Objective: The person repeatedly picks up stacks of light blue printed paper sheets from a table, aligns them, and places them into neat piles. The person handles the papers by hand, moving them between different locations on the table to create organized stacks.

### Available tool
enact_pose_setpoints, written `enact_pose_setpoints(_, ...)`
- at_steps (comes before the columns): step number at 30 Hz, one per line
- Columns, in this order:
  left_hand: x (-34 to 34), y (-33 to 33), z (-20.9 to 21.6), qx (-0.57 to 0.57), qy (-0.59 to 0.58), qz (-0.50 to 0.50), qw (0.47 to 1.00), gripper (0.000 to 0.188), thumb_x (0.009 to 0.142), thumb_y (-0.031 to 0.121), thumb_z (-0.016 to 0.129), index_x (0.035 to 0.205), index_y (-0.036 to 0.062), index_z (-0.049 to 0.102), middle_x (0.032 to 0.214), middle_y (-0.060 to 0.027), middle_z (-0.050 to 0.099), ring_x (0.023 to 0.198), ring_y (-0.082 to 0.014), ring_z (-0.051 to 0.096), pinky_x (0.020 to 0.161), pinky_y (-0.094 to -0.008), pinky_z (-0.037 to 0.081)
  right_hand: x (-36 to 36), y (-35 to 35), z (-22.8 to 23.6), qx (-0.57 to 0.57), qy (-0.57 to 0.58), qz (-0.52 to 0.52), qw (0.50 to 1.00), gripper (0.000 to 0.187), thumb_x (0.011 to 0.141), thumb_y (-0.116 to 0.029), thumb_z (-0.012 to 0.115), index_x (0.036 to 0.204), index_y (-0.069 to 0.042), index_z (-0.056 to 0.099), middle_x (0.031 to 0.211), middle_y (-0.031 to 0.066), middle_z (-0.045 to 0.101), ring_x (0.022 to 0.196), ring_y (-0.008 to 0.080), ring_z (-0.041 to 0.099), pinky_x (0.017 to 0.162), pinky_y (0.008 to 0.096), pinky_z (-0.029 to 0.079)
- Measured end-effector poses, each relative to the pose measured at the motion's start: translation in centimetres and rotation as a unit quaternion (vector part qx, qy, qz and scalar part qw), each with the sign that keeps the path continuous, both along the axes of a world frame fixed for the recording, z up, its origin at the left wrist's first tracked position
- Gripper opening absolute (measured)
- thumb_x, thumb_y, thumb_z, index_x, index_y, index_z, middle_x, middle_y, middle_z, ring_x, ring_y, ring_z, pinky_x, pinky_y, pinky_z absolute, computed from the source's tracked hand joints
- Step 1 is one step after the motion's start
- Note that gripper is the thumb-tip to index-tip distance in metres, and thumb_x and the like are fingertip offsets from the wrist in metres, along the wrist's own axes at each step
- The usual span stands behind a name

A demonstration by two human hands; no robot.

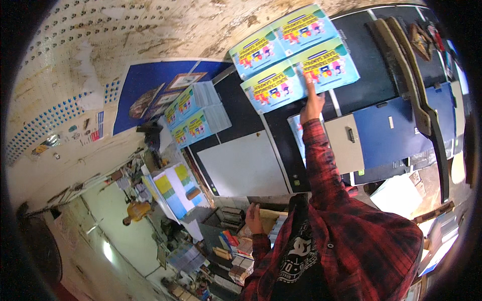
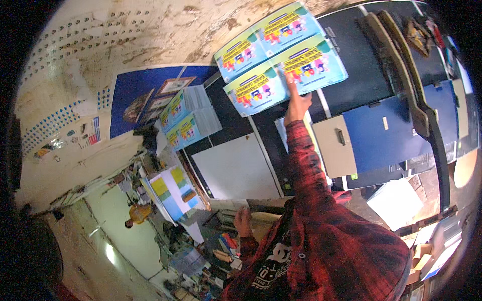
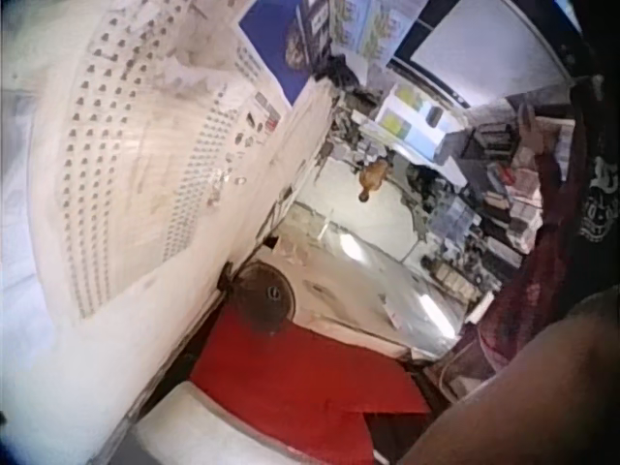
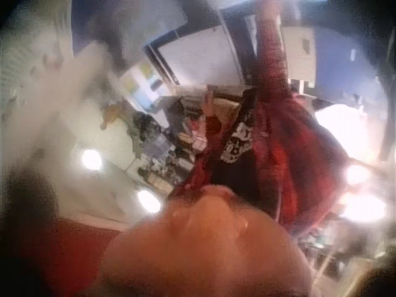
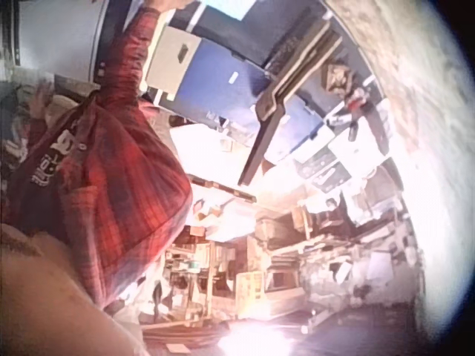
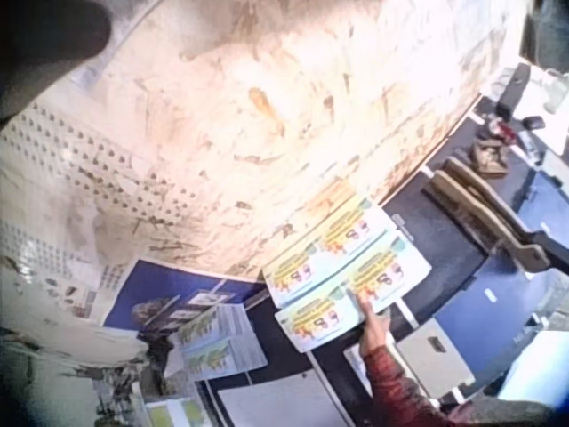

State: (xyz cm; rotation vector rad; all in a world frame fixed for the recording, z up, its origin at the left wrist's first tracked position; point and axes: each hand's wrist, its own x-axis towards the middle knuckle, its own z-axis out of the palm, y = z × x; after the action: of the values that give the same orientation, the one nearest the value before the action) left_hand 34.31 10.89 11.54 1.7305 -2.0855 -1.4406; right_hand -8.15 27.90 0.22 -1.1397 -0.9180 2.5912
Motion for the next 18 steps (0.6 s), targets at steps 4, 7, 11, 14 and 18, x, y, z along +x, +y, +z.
enact_pose_setpoints(4, 3.2, 1.5, 0.9, 0.001, -0.058, 0.033, 0.998, 0.041, 0.087, 0.014, 0.063, 0.121, -0.0063, 0.052, 0.116, -0.0150, 0.060, 0.104, -0.0186, 0.057, 0.090, -0.0284, 0.044, -0.1, 0.2, 2.6, -0.012, 0.048, 0.050, 0.997, 0.076, 0.069, -0.013, 0.080, 0.130, 0.006, 0.038, 0.123, 0.0131, 0.052, 0.111, 0.0224, 0.052, 0.101, 0.0351, 0.035)
enact_pose_setpoints(7, 2.4, 1.8, 0.8, 0.002, -0.045, -0.019, 0.999, 0.041, 0.088, 0.016, 0.062, 0.122, -0.0053, 0.052, 0.117, -0.0156, 0.060, 0.105, -0.0188, 0.057, 0.089, -0.0298, 0.045, -0.4, 0.5, 2.0, -0.020, 0.013, 0.041, 0.999, 0.067, 0.069, -0.009, 0.077, 0.125, 0.005, 0.044, 0.120, 0.0113, 0.055, 0.109, 0.0211, 0.053, 0.098, 0.0345, 0.037)
enact_pose_setpoints(11, 0.6, 2.6, 1.7, -0.007, -0.064, -0.089, 0.994, 0.041, 0.089, 0.019, 0.062, 0.123, -0.0027, 0.053, 0.116, -0.0144, 0.061, 0.105, -0.0177, 0.058, 0.089, -0.0305, 0.046, -0.2, 0.3, 0.8, -0.094, 0.003, 0.050, 0.994, 0.058, 0.069, -0.007, 0.075, 0.119, 0.003, 0.048, 0.114, 0.0096, 0.058, 0.102, 0.0210, 0.057, 0.091, 0.0348, 0.043)
enact_pose_setpoints(14, 1.4, 1.8, 1.5, -0.019, -0.062, -0.118, 0.991, 0.041, 0.089, 0.021, 0.063, 0.122, -0.0007, 0.054, 0.112, -0.0130, 0.062, 0.102, -0.0170, 0.059, 0.087, -0.0304, 0.046, 0.2, 0.0, -0.2, -0.158, 0.020, 0.038, 0.986, 0.056, 0.070, -0.008, 0.074, 0.119, 0.002, 0.049, 0.113, 0.0089, 0.058, 0.101, 0.0217, 0.058, 0.088, 0.0359, 0.046)
enact_pose_setpoints(18, 1.3, -0.3, 2.5, -0.064, -0.055, -0.138, 0.987, 0.039, 0.088, 0.024, 0.064, 0.120, 0.0020, 0.057, 0.105, -0.0109, 0.064, 0.096, -0.0162, 0.060, 0.083, -0.0296, 0.047, 0.0, -0.3, -0.5, -0.079, 0.022, 0.010, 0.997, 0.041, 0.081, -0.017, 0.064, 0.116, 0.004, 0.055, 0.114, 0.0109, 0.060, 0.102, 0.0218, 0.058, 0.089, 0.0370, 0.046)
